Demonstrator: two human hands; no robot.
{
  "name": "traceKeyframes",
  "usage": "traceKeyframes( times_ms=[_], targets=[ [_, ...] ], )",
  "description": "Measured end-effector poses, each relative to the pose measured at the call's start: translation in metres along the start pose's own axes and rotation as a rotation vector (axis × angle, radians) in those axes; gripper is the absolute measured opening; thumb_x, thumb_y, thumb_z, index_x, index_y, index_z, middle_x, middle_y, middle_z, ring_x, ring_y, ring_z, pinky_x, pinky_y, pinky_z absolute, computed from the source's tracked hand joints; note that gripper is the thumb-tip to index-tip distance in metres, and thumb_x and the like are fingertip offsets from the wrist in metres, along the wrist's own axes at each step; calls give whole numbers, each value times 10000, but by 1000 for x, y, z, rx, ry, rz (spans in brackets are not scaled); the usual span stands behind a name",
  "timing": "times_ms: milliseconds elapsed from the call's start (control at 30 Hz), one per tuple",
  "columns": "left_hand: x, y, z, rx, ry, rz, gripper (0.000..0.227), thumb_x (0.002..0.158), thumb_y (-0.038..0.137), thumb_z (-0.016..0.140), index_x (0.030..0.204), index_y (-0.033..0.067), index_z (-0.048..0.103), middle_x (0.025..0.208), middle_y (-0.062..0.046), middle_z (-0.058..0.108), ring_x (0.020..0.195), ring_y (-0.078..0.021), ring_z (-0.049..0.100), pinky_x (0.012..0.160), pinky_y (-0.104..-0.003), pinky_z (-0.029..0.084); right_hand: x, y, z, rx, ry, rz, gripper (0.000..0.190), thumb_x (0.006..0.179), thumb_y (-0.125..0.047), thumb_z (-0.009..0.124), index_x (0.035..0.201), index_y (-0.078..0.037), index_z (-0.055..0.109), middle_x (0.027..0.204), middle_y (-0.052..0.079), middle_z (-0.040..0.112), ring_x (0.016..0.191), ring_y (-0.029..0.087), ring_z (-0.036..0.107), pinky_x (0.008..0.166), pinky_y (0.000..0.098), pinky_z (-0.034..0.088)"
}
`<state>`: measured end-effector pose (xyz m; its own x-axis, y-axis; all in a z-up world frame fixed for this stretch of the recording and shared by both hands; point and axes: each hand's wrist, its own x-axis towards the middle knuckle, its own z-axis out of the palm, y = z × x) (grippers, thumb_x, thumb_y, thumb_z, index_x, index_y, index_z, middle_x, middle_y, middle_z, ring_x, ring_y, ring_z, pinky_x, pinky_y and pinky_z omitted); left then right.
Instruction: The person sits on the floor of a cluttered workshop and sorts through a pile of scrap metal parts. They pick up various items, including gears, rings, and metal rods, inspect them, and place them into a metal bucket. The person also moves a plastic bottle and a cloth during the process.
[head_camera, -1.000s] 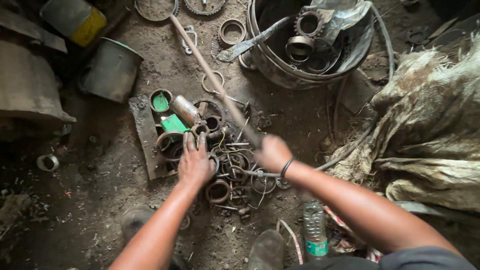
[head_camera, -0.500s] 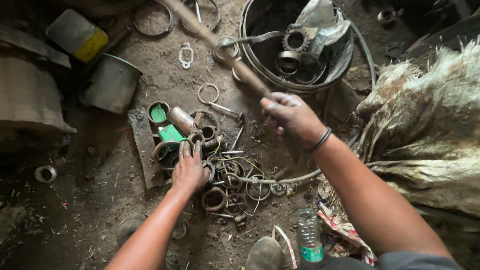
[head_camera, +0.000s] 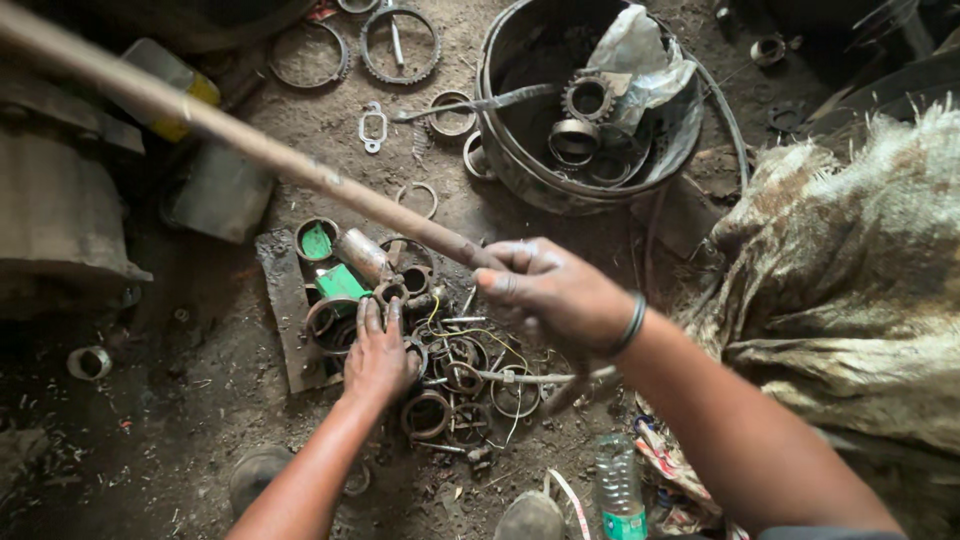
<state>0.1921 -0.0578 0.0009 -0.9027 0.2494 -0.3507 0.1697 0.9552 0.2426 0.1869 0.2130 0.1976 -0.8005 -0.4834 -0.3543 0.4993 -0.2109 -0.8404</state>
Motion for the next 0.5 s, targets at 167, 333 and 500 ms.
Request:
traceKeyframes(
  times_ms=[167, 333, 500],
  targets=[
    [-3, -2, 5, 11, 52, 21, 966, 778, 284, 757, 1565, 85, 233, 1612, -273, 195, 1536, -410, 155, 1139, -498, 391, 18, 0, 30, 235, 104, -270, 205, 1040, -275, 599, 936, -105, 551, 663, -27, 521, 495, 82, 476, 450, 251, 420],
    [-1, 2, 2, 34, -19, -29, 959, 794, 275, 742, 1571, 89, 211, 1634, -273, 153, 1548, -394, 114, 1114, -487, 403, 61, -39, 25, 343, 508, -324, 181, 1011, -283, 522, 894, -152, 480, 638, -24, 499, 466, 117, 468, 415, 305, 429],
    [-1, -1, -1, 8, -2, 10, 961, 777, 261, 745, 1564, 70, 228, 1614, -282, 185, 1535, -405, 123, 1134, -485, 395, 172, -76, -62, 426, 566, -469, 270, 1020, -336, 529, 885, -104, 495, 656, 30, 502, 504, 191, 498, 460, 392, 468]
  ],
)
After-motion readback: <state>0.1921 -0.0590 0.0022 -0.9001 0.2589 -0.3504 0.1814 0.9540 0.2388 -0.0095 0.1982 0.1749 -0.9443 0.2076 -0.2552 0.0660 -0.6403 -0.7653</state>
